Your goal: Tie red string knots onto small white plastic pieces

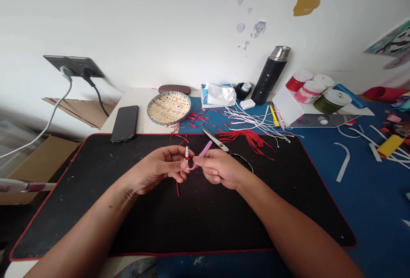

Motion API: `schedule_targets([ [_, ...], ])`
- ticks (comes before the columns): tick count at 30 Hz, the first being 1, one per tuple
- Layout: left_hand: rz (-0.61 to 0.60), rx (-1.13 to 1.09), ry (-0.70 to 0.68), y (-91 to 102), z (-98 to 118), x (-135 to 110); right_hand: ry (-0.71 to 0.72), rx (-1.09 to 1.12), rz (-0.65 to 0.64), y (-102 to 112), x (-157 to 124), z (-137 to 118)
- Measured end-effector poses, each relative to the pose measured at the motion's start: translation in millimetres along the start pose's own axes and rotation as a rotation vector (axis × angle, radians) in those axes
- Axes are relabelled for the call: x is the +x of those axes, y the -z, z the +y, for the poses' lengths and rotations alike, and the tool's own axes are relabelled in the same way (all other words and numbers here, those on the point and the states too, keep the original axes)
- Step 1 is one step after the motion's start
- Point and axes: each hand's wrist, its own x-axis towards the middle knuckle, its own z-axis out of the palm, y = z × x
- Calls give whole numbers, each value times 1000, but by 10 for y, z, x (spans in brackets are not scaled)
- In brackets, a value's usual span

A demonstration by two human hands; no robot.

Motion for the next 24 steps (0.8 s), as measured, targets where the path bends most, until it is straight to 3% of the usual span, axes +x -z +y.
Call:
schedule_targets([
  [13, -14, 162, 8, -9, 26, -29, 25, -53, 9, -30, -10, 13],
  [20, 8, 193, -63, -36, 41, -40, 49, -71, 27, -48, 0, 45],
  [24, 39, 164, -118, -9, 32, -33, 75, -234, 29, -45, 6, 74],
])
